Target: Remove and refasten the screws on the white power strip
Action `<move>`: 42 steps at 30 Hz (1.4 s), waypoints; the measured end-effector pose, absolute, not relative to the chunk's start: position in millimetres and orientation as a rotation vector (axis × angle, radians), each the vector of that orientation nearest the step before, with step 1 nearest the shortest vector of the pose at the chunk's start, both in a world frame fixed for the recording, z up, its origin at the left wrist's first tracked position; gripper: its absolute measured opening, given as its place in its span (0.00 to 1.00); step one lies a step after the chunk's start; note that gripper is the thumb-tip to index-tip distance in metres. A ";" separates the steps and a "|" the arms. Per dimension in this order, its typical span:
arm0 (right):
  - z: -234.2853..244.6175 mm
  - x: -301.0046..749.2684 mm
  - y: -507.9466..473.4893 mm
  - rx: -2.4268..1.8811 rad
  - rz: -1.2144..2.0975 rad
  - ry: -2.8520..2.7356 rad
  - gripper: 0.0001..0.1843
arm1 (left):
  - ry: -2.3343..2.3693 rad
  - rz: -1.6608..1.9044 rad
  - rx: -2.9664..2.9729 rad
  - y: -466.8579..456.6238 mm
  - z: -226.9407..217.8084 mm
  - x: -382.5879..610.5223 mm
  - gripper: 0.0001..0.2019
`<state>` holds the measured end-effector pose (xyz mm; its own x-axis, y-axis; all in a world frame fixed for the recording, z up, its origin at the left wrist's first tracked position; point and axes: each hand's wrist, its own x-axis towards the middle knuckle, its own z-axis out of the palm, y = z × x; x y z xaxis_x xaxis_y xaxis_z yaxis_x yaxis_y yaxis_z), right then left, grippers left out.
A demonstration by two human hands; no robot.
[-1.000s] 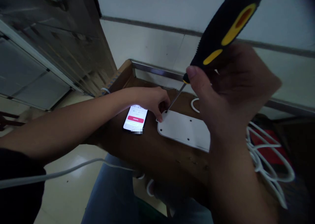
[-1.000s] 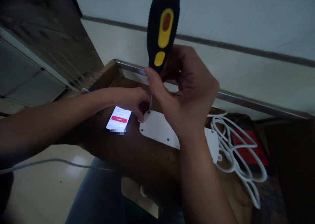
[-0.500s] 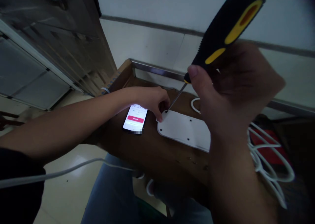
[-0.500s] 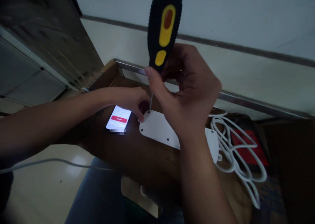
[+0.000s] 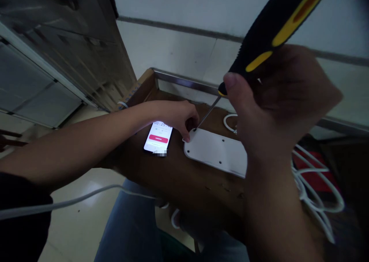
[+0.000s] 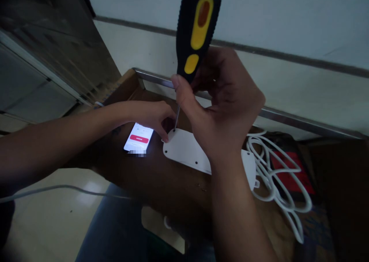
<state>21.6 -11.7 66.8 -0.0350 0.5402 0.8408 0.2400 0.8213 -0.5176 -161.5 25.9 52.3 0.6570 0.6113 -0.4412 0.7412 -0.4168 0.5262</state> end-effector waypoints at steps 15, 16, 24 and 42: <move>66.2 18.3 -10.7 -0.591 0.321 -1.562 0.16 | 1.034 -0.241 2.157 25.3 55.0 -162.3 0.20; 66.0 18.3 -10.8 -0.589 0.319 -1.564 0.16 | 1.033 -0.243 2.159 25.1 55.4 -162.0 0.20; 67.3 18.4 -13.0 -0.592 0.299 -1.588 0.16 | 1.028 -0.235 2.172 26.0 54.0 -161.8 0.18; 67.0 18.2 -13.5 -0.627 0.298 -1.609 0.15 | 1.019 -0.228 2.176 25.8 54.1 -160.9 0.17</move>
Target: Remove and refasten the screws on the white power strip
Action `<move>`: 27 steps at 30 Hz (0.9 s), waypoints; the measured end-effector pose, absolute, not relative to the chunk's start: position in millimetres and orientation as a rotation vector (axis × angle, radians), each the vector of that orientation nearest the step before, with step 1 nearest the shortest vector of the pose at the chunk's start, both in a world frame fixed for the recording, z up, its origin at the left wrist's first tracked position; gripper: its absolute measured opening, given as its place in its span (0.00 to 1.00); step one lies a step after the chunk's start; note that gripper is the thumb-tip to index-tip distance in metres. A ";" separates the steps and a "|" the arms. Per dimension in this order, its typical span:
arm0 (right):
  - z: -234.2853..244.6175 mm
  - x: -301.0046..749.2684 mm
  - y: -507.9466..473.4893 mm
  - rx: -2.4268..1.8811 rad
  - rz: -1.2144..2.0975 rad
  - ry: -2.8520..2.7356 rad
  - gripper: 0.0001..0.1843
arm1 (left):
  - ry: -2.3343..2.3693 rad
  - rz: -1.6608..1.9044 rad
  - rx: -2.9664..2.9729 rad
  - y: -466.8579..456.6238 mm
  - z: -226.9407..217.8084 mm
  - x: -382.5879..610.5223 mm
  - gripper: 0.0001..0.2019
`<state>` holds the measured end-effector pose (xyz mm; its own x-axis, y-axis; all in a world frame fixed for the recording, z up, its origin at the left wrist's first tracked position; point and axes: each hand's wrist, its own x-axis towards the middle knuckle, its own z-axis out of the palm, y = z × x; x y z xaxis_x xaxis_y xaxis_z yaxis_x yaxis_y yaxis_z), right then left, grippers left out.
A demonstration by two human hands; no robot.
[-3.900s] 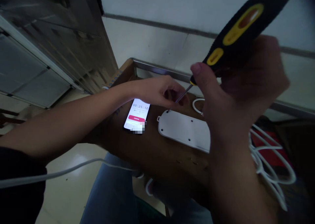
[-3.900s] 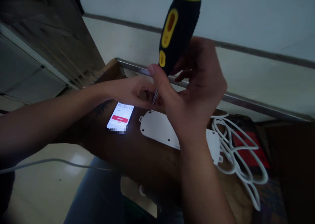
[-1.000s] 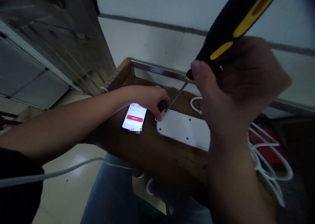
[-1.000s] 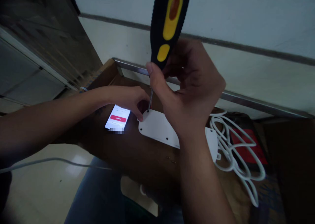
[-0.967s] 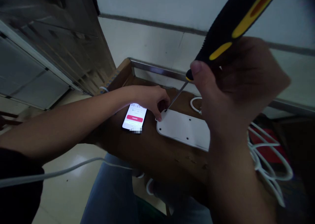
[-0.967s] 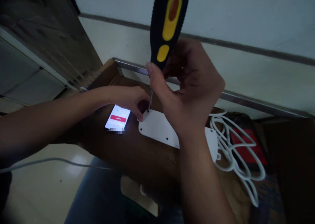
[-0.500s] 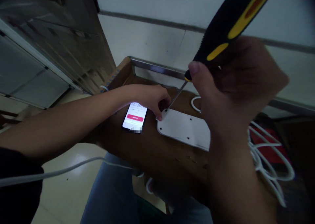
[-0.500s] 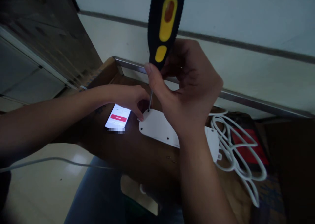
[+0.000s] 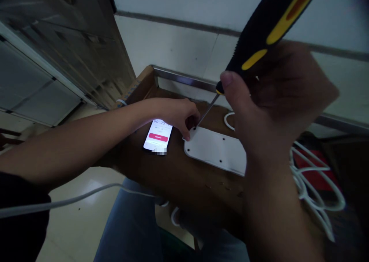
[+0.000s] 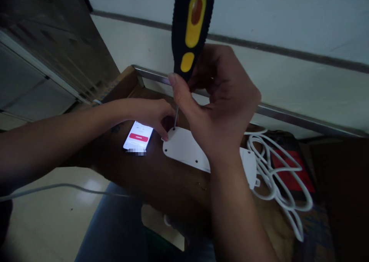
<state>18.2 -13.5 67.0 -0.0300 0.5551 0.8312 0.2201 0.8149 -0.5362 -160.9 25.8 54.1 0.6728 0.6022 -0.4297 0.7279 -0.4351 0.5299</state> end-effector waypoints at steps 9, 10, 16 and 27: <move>66.7 18.1 -13.6 -0.590 0.314 -1.601 0.14 | 1.016 -0.243 2.184 26.8 52.8 -161.7 0.19; 66.8 18.3 -13.6 -0.589 0.312 -1.596 0.14 | 1.016 -0.241 2.181 27.0 52.6 -161.8 0.19; 67.5 18.4 -13.1 -0.577 0.291 -1.594 0.13 | 1.012 -0.221 2.170 28.0 50.6 -163.1 0.20; 68.9 18.9 -15.7 -0.615 0.290 -1.611 0.14 | 1.023 -0.224 2.139 26.2 53.2 -162.4 0.18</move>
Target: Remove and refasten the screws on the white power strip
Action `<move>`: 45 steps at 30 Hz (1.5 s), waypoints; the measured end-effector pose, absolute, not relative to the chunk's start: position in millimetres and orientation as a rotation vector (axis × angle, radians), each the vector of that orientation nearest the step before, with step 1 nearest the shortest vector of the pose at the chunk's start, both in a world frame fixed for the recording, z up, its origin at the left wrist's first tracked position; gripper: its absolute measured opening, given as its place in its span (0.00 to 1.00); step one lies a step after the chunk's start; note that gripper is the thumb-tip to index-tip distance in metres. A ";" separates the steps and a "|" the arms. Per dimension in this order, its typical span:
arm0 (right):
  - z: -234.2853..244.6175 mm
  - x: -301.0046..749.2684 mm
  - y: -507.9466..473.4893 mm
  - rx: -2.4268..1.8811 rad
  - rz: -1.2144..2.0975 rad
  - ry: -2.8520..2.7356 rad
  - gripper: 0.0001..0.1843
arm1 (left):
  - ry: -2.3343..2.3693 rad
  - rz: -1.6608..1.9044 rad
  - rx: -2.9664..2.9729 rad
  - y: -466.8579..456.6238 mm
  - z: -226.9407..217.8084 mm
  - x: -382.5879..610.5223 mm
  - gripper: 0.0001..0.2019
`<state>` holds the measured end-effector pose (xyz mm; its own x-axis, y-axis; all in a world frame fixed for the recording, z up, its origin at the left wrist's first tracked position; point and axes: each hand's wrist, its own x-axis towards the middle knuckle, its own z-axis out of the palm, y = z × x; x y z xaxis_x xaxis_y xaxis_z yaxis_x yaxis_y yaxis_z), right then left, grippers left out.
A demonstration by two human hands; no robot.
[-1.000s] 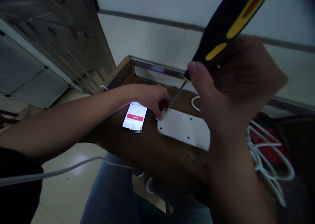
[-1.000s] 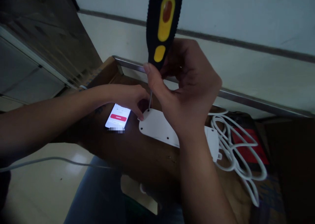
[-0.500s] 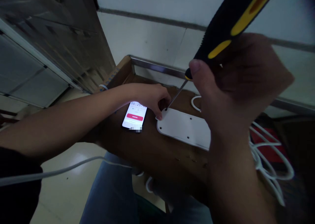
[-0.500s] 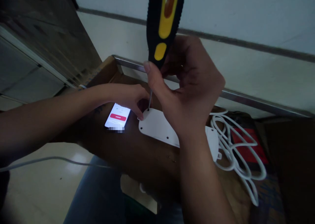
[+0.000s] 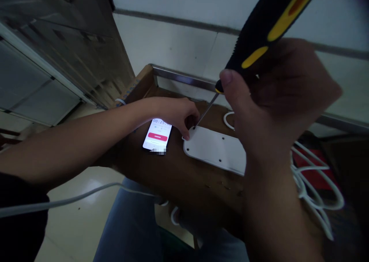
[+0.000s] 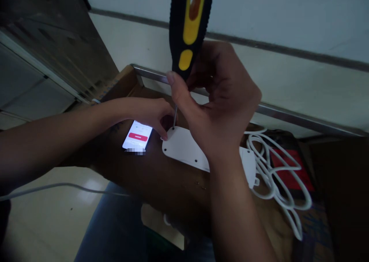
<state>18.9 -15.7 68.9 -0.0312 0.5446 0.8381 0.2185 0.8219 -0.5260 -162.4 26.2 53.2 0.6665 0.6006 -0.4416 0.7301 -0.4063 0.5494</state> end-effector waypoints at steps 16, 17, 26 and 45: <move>71.7 21.1 -16.5 -0.694 0.289 -1.642 0.15 | 1.018 -0.239 2.175 27.1 52.2 -162.8 0.20; 72.2 21.5 -16.9 -0.713 0.285 -1.650 0.15 | 1.016 -0.239 2.176 27.1 52.2 -162.8 0.20; 69.1 21.7 -13.1 -0.668 0.233 -1.664 0.16 | 1.038 -0.244 2.157 25.3 55.8 -161.3 0.20; 65.9 24.2 -14.0 -0.620 0.164 -1.700 0.14 | 1.002 -0.205 2.177 27.3 51.8 -162.4 0.17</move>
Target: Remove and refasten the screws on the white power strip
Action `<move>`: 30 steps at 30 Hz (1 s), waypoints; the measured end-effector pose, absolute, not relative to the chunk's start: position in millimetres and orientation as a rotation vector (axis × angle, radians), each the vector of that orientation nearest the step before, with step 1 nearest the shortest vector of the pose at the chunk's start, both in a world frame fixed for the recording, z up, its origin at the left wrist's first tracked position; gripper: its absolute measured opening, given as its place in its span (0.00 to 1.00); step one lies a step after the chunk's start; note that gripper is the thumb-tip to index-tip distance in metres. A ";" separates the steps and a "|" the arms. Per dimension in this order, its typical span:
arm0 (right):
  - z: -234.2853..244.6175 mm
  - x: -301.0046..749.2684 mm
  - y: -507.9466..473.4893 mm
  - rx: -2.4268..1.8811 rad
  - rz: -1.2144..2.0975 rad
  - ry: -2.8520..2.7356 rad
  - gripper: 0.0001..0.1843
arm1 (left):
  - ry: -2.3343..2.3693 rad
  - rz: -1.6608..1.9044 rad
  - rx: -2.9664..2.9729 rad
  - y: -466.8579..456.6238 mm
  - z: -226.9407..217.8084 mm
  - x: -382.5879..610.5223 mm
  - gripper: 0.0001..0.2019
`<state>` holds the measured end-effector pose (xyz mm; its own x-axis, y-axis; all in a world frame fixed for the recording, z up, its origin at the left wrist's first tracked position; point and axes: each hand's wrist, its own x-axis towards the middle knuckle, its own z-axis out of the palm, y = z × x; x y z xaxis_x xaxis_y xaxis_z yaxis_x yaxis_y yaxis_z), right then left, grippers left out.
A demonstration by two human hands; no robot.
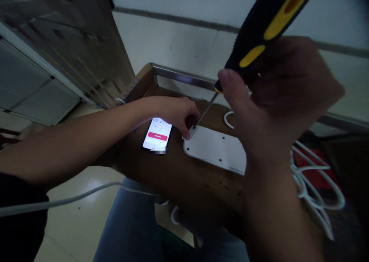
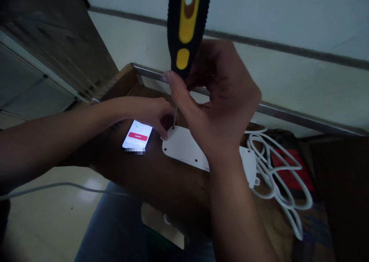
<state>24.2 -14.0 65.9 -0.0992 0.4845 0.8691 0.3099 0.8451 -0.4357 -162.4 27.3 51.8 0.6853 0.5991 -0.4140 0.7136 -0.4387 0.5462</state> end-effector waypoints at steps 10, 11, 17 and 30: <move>70.3 23.3 -16.5 -0.685 0.130 -1.702 0.15 | 1.014 -0.222 2.180 27.0 52.8 -161.9 0.17; 70.5 23.4 -16.8 -0.688 0.136 -1.702 0.15 | 1.011 -0.223 2.177 27.0 52.9 -161.9 0.17; 69.2 22.5 -17.5 -0.687 0.182 -1.680 0.15 | 1.038 -0.233 2.155 25.0 55.4 -161.7 0.16; 68.4 23.8 -15.2 -0.616 0.193 -1.669 0.13 | 1.002 -0.219 2.186 27.4 52.2 -163.2 0.19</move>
<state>23.8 -15.2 68.4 -0.0729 0.4963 0.8651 0.2855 0.8415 -0.4587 -163.2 27.4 52.2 0.6850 0.5958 -0.4193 0.7165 -0.4467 0.5358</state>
